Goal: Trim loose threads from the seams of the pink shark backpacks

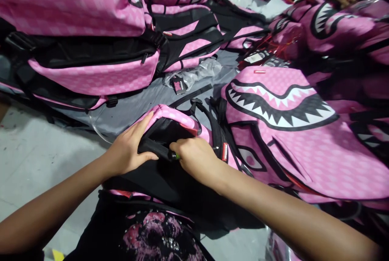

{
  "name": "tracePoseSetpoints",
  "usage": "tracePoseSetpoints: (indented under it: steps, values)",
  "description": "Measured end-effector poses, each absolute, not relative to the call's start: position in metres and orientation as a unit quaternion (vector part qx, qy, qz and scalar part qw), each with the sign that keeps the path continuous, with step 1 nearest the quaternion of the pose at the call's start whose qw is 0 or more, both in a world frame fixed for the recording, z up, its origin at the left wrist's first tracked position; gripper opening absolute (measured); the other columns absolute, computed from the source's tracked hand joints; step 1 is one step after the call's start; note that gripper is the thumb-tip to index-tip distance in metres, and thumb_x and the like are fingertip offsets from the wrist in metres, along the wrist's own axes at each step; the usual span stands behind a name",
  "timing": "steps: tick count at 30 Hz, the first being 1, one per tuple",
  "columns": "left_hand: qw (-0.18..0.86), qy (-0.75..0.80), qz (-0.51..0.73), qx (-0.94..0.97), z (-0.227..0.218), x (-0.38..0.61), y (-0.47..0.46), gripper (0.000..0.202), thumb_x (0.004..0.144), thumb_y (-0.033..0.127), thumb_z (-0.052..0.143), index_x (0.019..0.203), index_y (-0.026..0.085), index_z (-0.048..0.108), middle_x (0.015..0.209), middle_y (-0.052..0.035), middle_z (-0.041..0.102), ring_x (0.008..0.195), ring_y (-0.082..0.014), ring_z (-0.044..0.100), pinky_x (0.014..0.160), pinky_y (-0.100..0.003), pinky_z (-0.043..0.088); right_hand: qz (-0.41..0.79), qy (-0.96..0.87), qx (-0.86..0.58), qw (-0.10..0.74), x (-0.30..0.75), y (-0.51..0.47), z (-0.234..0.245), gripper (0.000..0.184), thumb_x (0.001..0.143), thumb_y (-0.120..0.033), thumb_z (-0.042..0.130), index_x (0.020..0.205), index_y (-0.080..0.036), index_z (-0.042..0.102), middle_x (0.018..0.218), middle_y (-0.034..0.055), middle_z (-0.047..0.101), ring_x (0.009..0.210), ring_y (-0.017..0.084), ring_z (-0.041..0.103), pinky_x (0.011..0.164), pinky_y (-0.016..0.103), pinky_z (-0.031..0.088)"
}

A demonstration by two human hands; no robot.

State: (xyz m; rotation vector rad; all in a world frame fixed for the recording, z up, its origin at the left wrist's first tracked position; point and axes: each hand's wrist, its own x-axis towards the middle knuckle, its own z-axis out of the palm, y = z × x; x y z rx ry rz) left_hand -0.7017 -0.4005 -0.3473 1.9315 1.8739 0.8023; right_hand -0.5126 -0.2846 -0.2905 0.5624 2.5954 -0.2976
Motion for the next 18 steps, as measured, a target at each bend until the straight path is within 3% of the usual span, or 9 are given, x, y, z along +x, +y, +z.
tracePoseSetpoints:
  steps: [3,7,12,18]
  values:
    - [0.169,0.663,0.272,0.677,-0.348,-0.703,-0.402,0.108,0.081,0.038,0.076,0.161,0.027,0.003,0.165,-0.0130,0.027,0.147,-0.0329,0.037,0.120,-0.047,0.039,-0.076,0.950,0.192,0.233,-0.514,-0.287,-0.284,0.026,0.092,-0.006,0.045,0.101,-0.016,0.068,0.093,0.0105,0.073,0.081,0.023,0.071,0.059,0.029,0.039]
    - [0.173,0.676,0.277,0.661,-0.352,-0.707,-0.404,0.106,0.083,0.043,0.073,0.160,0.027,0.004,0.165,-0.0112,0.028,0.147,-0.0317,0.037,0.119,-0.045,0.041,-0.078,0.964,0.196,0.163,-0.523,-0.290,-0.276,0.033,0.096,-0.010,0.042,0.123,-0.016,0.060,0.094,0.0094,0.073,0.080,0.022,0.071,0.057,0.029,0.037]
    - [0.182,0.692,0.261,0.648,-0.362,-0.713,-0.401,0.106,0.081,0.055,0.070,0.160,0.028,0.006,0.162,-0.0107,0.033,0.145,-0.0334,0.040,0.114,-0.047,0.046,-0.129,0.964,0.177,0.153,-0.524,-0.279,-0.285,0.026,0.090,-0.009,0.048,0.106,-0.017,0.067,0.086,0.0085,0.074,0.080,0.022,0.069,0.057,0.030,0.031]
    - [0.186,0.702,0.255,0.638,-0.361,-0.713,-0.399,0.104,0.082,0.057,0.068,0.160,0.028,0.007,0.163,-0.0114,0.032,0.146,-0.0340,0.038,0.114,-0.050,0.045,-0.141,0.960,0.194,0.142,-0.506,-0.275,-0.281,0.030,0.086,-0.006,0.051,0.109,-0.017,0.065,0.086,0.0062,0.074,0.077,0.019,0.068,0.057,0.029,0.029]
